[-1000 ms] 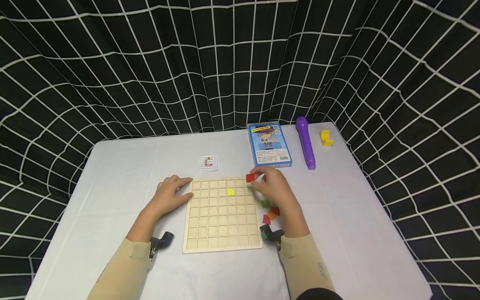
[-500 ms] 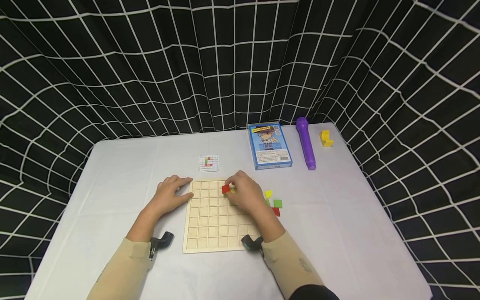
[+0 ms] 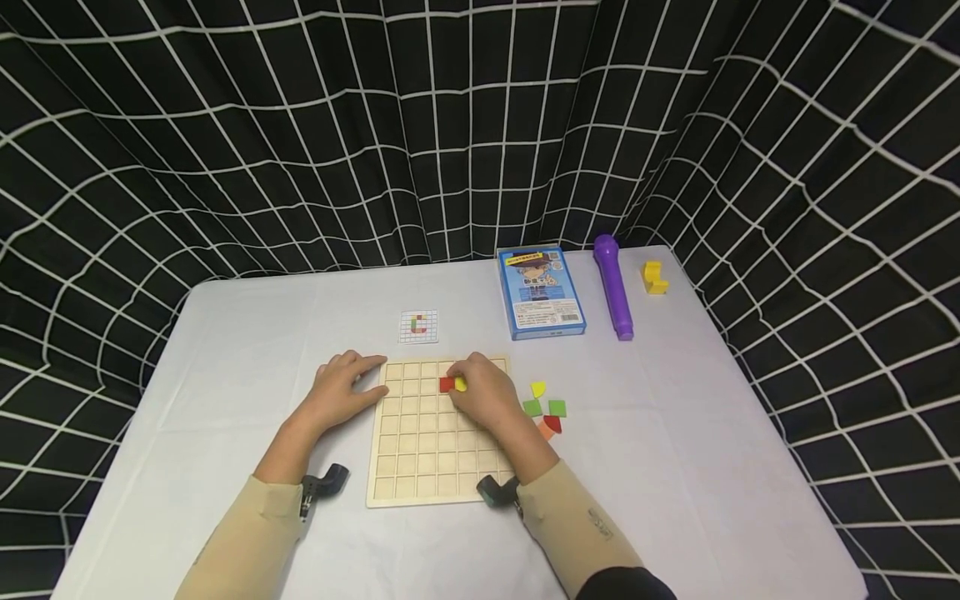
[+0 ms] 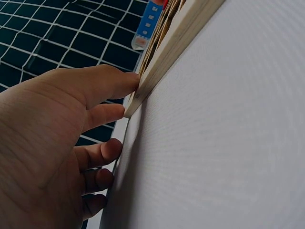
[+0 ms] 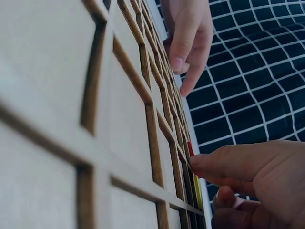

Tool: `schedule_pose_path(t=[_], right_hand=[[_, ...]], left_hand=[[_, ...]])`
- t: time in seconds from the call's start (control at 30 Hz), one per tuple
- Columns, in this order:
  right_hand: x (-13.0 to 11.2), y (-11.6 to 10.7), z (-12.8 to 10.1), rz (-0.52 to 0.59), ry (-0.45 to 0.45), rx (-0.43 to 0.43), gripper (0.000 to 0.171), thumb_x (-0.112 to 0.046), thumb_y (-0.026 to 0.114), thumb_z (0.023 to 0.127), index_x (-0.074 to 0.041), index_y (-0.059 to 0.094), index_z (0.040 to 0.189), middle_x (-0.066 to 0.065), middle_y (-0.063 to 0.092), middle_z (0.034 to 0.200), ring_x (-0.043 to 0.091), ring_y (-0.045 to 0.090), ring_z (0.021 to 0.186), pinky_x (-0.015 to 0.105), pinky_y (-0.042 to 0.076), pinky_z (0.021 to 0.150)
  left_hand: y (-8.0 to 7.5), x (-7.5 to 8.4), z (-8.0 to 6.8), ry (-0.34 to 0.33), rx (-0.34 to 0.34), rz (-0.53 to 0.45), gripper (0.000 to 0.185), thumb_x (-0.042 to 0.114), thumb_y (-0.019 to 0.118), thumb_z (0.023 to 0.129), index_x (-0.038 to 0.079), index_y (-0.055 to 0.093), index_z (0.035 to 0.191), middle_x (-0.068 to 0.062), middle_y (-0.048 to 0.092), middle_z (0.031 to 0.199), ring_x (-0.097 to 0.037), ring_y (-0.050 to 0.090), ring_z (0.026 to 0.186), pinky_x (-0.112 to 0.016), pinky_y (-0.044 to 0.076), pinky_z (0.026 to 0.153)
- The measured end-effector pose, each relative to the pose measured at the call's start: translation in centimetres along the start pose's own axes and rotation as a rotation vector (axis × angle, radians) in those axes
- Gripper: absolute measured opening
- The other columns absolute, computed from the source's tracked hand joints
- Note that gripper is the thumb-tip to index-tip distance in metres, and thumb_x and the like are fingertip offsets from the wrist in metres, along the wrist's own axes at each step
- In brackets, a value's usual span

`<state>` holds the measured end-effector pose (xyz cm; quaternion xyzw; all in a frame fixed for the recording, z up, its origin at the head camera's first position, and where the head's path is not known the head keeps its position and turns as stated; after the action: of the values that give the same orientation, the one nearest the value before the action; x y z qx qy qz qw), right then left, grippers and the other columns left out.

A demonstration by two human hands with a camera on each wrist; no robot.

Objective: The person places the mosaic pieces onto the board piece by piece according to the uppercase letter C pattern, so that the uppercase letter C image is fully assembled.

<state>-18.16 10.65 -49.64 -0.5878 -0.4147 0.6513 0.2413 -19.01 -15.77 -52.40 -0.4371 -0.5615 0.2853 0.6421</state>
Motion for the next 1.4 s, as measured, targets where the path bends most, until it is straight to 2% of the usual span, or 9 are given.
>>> schedule_pose_path(t=[0.3,0.43,0.6,0.77,0.9,1.0,1.13,1.23,1.4], right_hand=[[0.1,0.1,-0.1,-0.035,-0.008,-0.004,0.026,-0.018,0.08,0.087,-0.013,0.08,0.113,-0.002,0.063,0.09,0.017,0.052,0.076,0.033,0.043,0.068],[0.3,-0.9,-0.4,-0.011,0.024,0.0,0.03,-0.023,0.081,0.087,-0.014,0.078,0.116,-0.002,0.058,0.082,0.017,0.051,0.072,0.034,0.041,0.065],[1.8,-4.2,-1.0,0.043,0.134,-0.007,0.028,-0.026,0.075,0.092,-0.009,0.075,0.114,0.001,0.06,0.076,0.019,0.055,0.068,0.037,0.044,0.063],[4.5,-7.2,-1.8,-0.035,0.276,-0.035,0.023,-0.027,0.073,0.091,-0.008,0.073,0.103,0.006,0.068,0.089,0.024,0.059,0.076,0.041,0.048,0.069],[6.2,-8.1,-2.2,-0.096,0.405,-0.099,0.024,-0.029,0.077,0.087,-0.007,0.068,0.089,0.008,0.066,0.083,0.027,0.059,0.076,0.041,0.045,0.068],[6.6,-8.2,-2.3,-0.14,0.463,-0.141,0.028,-0.03,0.079,0.085,-0.006,0.066,0.084,0.009,0.064,0.079,0.027,0.058,0.074,0.041,0.045,0.065],[6.7,-7.9,-2.2,-0.177,0.468,-0.133,0.026,-0.026,0.078,0.084,-0.004,0.065,0.082,0.01,0.063,0.078,0.028,0.058,0.074,0.041,0.047,0.064],[6.7,-7.7,-2.0,-0.158,0.447,-0.099,0.022,-0.022,0.076,0.081,-0.004,0.065,0.083,0.011,0.063,0.08,0.029,0.058,0.076,0.041,0.047,0.066],[7.0,-7.7,-1.7,-0.02,0.413,-0.059,0.029,-0.019,0.075,0.082,0.0,0.071,0.104,0.013,0.067,0.094,0.031,0.058,0.085,0.044,0.048,0.075]], left_hand=[[0.1,0.0,-0.1,-0.006,-0.001,-0.006,0.061,0.046,0.074,0.091,0.016,0.063,0.142,-0.002,0.056,0.101,-0.021,0.046,0.09,-0.041,0.036,0.086],[0.1,0.0,-0.1,-0.011,-0.002,-0.004,0.061,0.047,0.074,0.091,0.016,0.063,0.142,-0.002,0.057,0.102,-0.021,0.047,0.091,-0.041,0.037,0.086],[0.2,0.0,-0.1,-0.009,0.002,-0.009,0.061,0.048,0.074,0.091,0.016,0.063,0.142,-0.003,0.058,0.104,-0.022,0.048,0.093,-0.042,0.037,0.087],[0.1,-0.1,-0.1,-0.008,0.002,-0.01,0.061,0.047,0.074,0.091,0.016,0.063,0.142,-0.002,0.057,0.103,-0.022,0.047,0.092,-0.042,0.036,0.086],[0.1,-0.1,-0.1,-0.018,-0.004,-0.009,0.062,0.048,0.074,0.091,0.017,0.062,0.143,-0.001,0.057,0.102,-0.021,0.046,0.091,-0.042,0.037,0.088],[0.1,-0.1,-0.1,-0.019,-0.001,-0.008,0.062,0.048,0.074,0.09,0.016,0.062,0.142,-0.001,0.057,0.102,-0.021,0.047,0.091,-0.042,0.037,0.088],[0.1,-0.2,-0.1,-0.014,0.0,-0.01,0.061,0.047,0.074,0.091,0.016,0.063,0.142,-0.002,0.057,0.103,-0.022,0.047,0.091,-0.042,0.037,0.088],[0.2,-0.2,-0.1,-0.014,-0.002,-0.012,0.062,0.048,0.074,0.091,0.017,0.062,0.143,-0.002,0.058,0.104,-0.021,0.047,0.092,-0.042,0.037,0.088],[0.2,-0.1,0.0,-0.012,-0.002,-0.009,0.061,0.048,0.074,0.091,0.017,0.062,0.142,-0.002,0.058,0.104,-0.021,0.048,0.093,-0.042,0.037,0.088]])
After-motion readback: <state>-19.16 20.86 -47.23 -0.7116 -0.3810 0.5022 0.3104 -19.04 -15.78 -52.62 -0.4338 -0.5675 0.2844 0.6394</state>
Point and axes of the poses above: each hand's wrist, its own z-axis towards the middle knuckle, its own y-axis out of the palm, x = y × z, the point moved 2 cm from there along z, towards the middle knuckle
